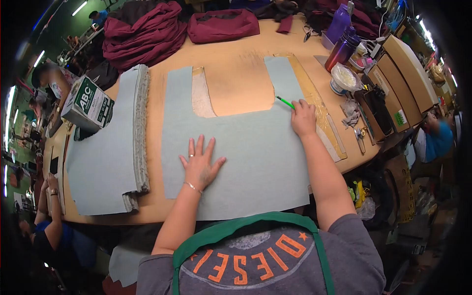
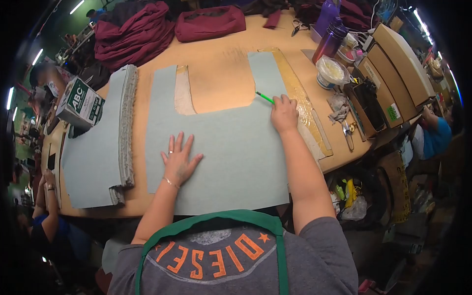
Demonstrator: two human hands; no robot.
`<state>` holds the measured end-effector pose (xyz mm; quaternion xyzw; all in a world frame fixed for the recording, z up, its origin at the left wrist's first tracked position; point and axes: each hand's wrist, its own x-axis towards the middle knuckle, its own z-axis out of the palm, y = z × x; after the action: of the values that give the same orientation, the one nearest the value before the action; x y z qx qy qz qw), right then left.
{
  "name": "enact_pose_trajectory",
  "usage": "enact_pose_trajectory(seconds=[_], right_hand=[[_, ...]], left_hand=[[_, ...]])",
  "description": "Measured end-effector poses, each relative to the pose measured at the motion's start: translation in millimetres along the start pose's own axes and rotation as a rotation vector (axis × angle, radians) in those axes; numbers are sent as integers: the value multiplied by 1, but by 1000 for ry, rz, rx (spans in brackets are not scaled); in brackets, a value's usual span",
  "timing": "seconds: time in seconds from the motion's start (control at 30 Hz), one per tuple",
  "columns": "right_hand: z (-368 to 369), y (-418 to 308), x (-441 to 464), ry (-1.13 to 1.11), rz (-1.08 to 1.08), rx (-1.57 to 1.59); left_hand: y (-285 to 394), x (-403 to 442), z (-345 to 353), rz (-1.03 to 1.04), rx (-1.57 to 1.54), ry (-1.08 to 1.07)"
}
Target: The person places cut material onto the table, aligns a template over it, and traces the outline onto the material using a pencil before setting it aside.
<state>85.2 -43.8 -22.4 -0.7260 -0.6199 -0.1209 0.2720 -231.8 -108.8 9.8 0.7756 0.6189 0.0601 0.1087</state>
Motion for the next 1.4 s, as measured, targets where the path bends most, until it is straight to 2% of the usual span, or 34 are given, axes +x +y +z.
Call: enact_pose_trajectory(seconds=[0.17,0.33,0.43,0.53,0.63,0.73,0.83,0.93,1.03,1.17,1.23,1.4], right_hand=[[3,46,2,-19,28,16],[-65,88,-38,-97,406,-20],[-74,92,-36,-165,389,88],[-62,103,-31,-43,280,-162],[-66,110,-7,-323,499,22],[-78,131,9,-494,687,809],[-131,106,22,-615,588,1032],[-162,92,20,-530,516,1148],[-194,94,11,-348,364,1027],[-241,103,-5,-13,333,798],[-257,108,-11,148,329,830],[-260,100,-22,446,231,701]], left_hand=[[-10,14,-4,-23,-25,23],[-28,10,-1,-33,-81,56],[-25,10,-3,-38,-40,64],[-23,9,-5,-54,-52,37],[-25,7,-4,-49,-52,52],[-30,6,2,-29,-59,94],[-29,5,0,-35,-50,79],[-28,6,-2,-39,-65,77],[-27,8,-2,-31,-78,62],[-28,8,0,-22,-28,43],[-25,9,-3,-23,6,27],[-26,14,-1,-45,6,24]])
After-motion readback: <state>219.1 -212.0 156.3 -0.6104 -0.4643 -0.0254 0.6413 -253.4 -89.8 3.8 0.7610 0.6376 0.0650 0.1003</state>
